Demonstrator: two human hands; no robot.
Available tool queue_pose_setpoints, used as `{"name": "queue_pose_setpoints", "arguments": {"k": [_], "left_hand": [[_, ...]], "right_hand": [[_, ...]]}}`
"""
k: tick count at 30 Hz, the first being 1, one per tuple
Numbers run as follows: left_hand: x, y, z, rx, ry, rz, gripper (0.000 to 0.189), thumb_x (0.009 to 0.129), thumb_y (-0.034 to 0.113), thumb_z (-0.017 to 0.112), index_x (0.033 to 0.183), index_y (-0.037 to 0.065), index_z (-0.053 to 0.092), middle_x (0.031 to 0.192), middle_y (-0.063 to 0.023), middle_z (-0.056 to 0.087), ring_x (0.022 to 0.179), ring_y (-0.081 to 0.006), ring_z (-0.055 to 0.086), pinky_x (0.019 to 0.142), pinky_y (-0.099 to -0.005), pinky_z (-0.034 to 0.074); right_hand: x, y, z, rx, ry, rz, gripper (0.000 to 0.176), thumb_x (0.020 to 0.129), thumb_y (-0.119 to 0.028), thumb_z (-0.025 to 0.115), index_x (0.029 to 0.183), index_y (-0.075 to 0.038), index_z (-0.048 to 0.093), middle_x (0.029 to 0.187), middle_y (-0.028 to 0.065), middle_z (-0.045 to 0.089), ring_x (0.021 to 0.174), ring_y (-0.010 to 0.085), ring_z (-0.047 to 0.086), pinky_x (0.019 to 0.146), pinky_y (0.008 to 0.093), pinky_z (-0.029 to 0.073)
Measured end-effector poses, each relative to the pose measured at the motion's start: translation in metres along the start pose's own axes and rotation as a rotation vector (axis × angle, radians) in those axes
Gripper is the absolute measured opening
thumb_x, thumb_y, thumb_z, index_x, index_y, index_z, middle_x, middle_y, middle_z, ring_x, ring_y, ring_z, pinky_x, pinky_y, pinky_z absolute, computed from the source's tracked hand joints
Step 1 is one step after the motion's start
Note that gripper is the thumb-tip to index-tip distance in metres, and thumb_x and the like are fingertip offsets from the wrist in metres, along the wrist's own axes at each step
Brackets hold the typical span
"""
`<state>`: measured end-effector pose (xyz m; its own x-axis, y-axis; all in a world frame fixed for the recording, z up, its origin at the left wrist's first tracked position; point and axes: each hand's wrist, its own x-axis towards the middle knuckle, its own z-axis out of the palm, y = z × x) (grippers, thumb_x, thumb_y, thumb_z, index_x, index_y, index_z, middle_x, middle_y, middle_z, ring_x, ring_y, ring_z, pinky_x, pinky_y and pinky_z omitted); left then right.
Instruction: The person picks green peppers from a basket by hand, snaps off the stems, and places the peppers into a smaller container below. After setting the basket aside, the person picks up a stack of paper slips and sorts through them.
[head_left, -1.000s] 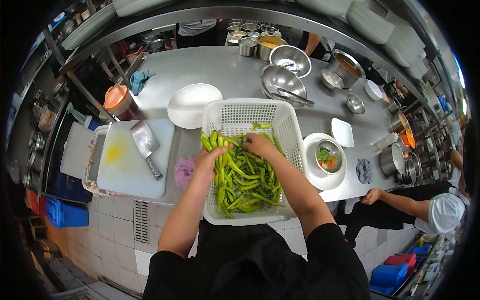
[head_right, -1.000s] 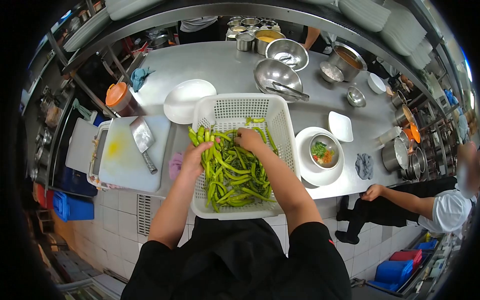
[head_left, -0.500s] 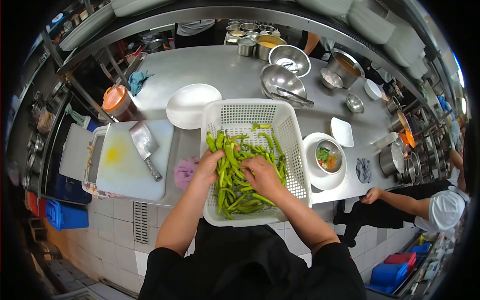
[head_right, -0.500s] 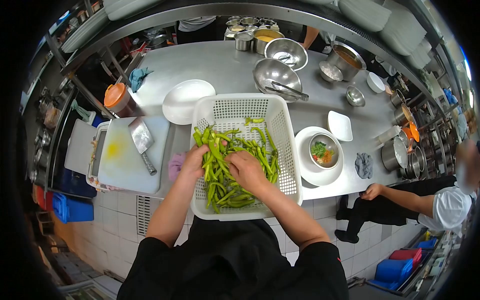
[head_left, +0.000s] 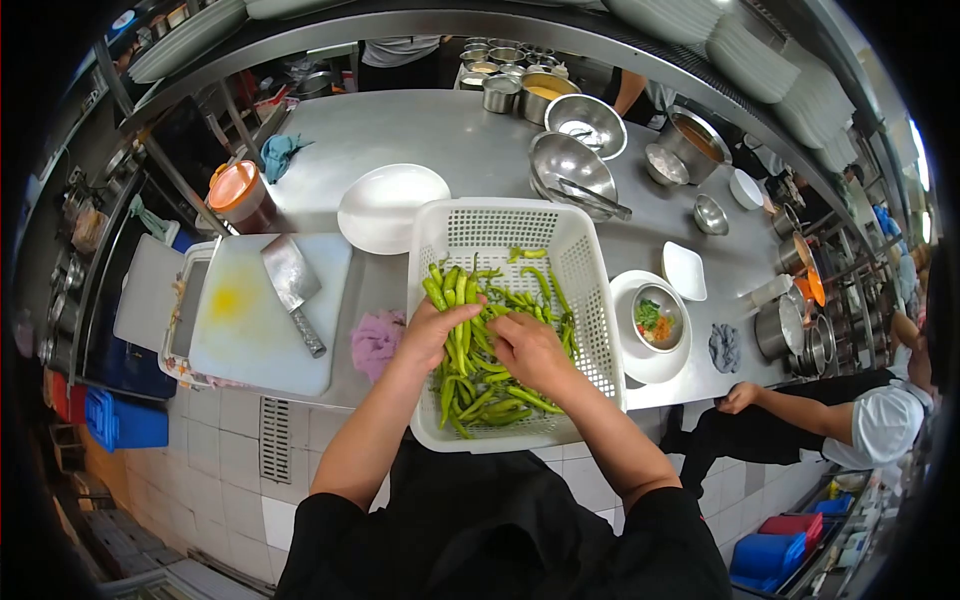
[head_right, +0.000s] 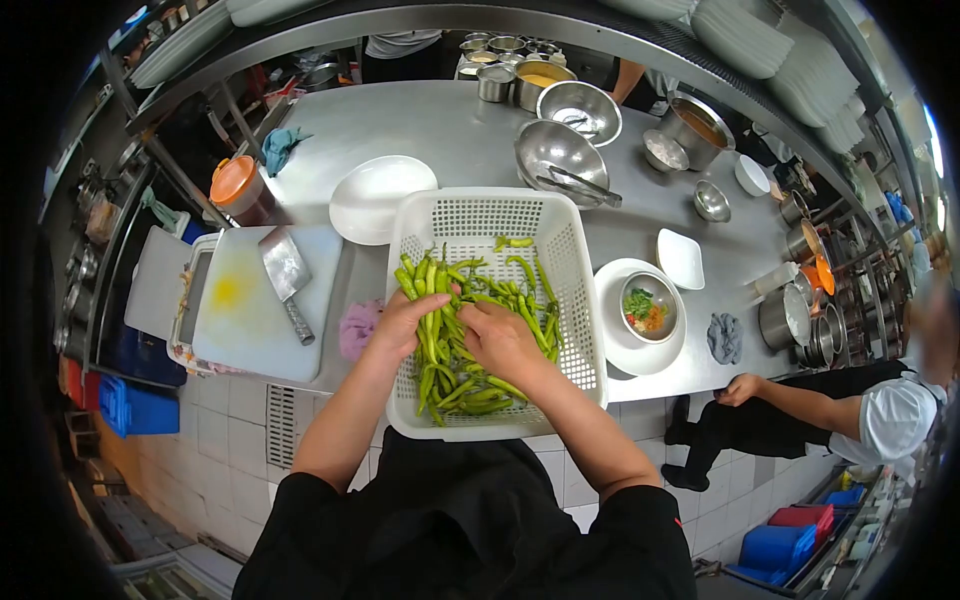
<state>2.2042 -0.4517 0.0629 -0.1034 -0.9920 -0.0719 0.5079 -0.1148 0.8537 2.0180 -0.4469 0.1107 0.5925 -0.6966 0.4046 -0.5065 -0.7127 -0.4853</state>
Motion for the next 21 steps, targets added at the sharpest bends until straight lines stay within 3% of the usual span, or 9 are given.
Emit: {"name": "queue_pose_setpoints", "arguments": {"k": [4,6,7,9,13,15,16,18,21], "left_hand": [[-0.003,-0.002,0.005,0.064,-0.014,0.079,0.047,0.077,0.007,0.072,0.119,0.001,0.052,0.106,-0.0066,0.062,0.095,-0.0160,0.060,0.085,-0.0297,0.049],[-0.004,-0.006,0.011,0.204,0.050,0.127,0.058,0.075,0.009,0.074,0.126,0.000,0.046,0.111,-0.0073,0.060,0.100,-0.0160,0.058,0.088,-0.0293,0.047],[-0.005,-0.007,0.012,0.208,0.044,0.124,0.058,0.075,0.009,0.074,0.126,0.000,0.046,0.111,-0.0073,0.060,0.100,-0.0160,0.058,0.088,-0.0293,0.047],[-0.008,-0.006,0.015,0.521,0.019,0.145,0.069,0.072,0.004,0.074,0.131,-0.001,0.039,0.115,-0.0079,0.057,0.104,-0.0151,0.056,0.091,-0.0308,0.046],[-0.019,0.003,0.026,0.537,-0.011,0.180,0.067,0.071,0.007,0.076,0.129,-0.001,0.041,0.115,-0.0072,0.057,0.105,-0.0141,0.055,0.091,-0.0294,0.045],[-0.027,0.010,0.035,0.628,-0.051,0.207,0.064,0.072,0.006,0.075,0.128,0.000,0.043,0.114,-0.0060,0.057,0.104,-0.0128,0.054,0.090,-0.0284,0.045],[-0.031,0.012,0.040,0.635,-0.040,0.206,0.064,0.072,0.006,0.075,0.128,0.000,0.043,0.114,-0.0060,0.057,0.104,-0.0128,0.054,0.090,-0.0284,0.045],[-0.041,0.013,0.051,0.575,-0.040,0.221,0.062,0.072,0.006,0.074,0.127,0.002,0.045,0.113,-0.0055,0.058,0.103,-0.0121,0.055,0.090,-0.0280,0.045],[-0.051,0.018,0.066,0.616,0.026,0.262,0.062,0.073,0.005,0.074,0.127,0.003,0.044,0.111,-0.0061,0.058,0.101,-0.0123,0.055,0.088,-0.0280,0.046]], "right_hand": [[0.004,0.001,-0.019,0.025,-0.080,-0.037,0.015,0.081,-0.009,0.062,0.095,-0.004,0.060,0.085,0.0103,0.061,0.077,0.0289,0.062,0.068,0.0376,0.050],[0.010,0.014,-0.016,0.399,0.074,0.263,0.016,0.084,-0.017,0.065,0.095,-0.006,0.061,0.080,0.0074,0.062,0.069,0.0207,0.061,0.064,0.0337,0.049],[0.014,0.018,-0.019,0.400,0.081,0.267,0.016,0.084,-0.017,0.065,0.095,-0.006,0.061,0.080,0.0074,0.062,0.069,0.0207,0.061,0.064,0.0337,0.049],[0.021,0.023,-0.025,0.453,-0.023,0.450,0.019,0.088,-0.024,0.064,0.090,-0.005,0.061,0.072,0.0052,0.060,0.063,0.0140,0.056,0.058,0.0297,0.046],[0.021,0.016,-0.037,0.578,-0.126,0.581,0.019,0.090,-0.023,0.061,0.087,-0.004,0.058,0.062,0.0017,0.053,0.055,0.0119,0.050,0.051,0.0277,0.041],[0.013,0.013,-0.040,0.953,-0.160,0.601,0.020,0.093,-0.020,0.058,0.084,-0.004,0.054,0.063,0.0003,0.051,0.051,0.0101,0.045,0.047,0.0276,0.037],[0.010,0.015,-0.039,0.962,-0.169,0.595,0.020,0.093,-0.020,0.058,0.084,-0.004,0.054,0.063,0.0003,0.051,0.051,0.0101,0.045,0.047,0.0276,0.037],[0.003,0.019,-0.035,1.472,-0.197,0.793,0.019,0.095,-0.018,0.055,0.082,-0.005,0.051,0.065,0.0007,0.050,0.052,0.0096,0.044,0.046,0.0279,0.035],[-0.004,0.030,-0.038,1.805,-0.237,0.776,0.016,0.092,-0.017,0.057,0.089,-0.002,0.054,0.070,0.0034,0.056,0.056,0.0122,0.050,0.049,0.0282,0.040]]}}
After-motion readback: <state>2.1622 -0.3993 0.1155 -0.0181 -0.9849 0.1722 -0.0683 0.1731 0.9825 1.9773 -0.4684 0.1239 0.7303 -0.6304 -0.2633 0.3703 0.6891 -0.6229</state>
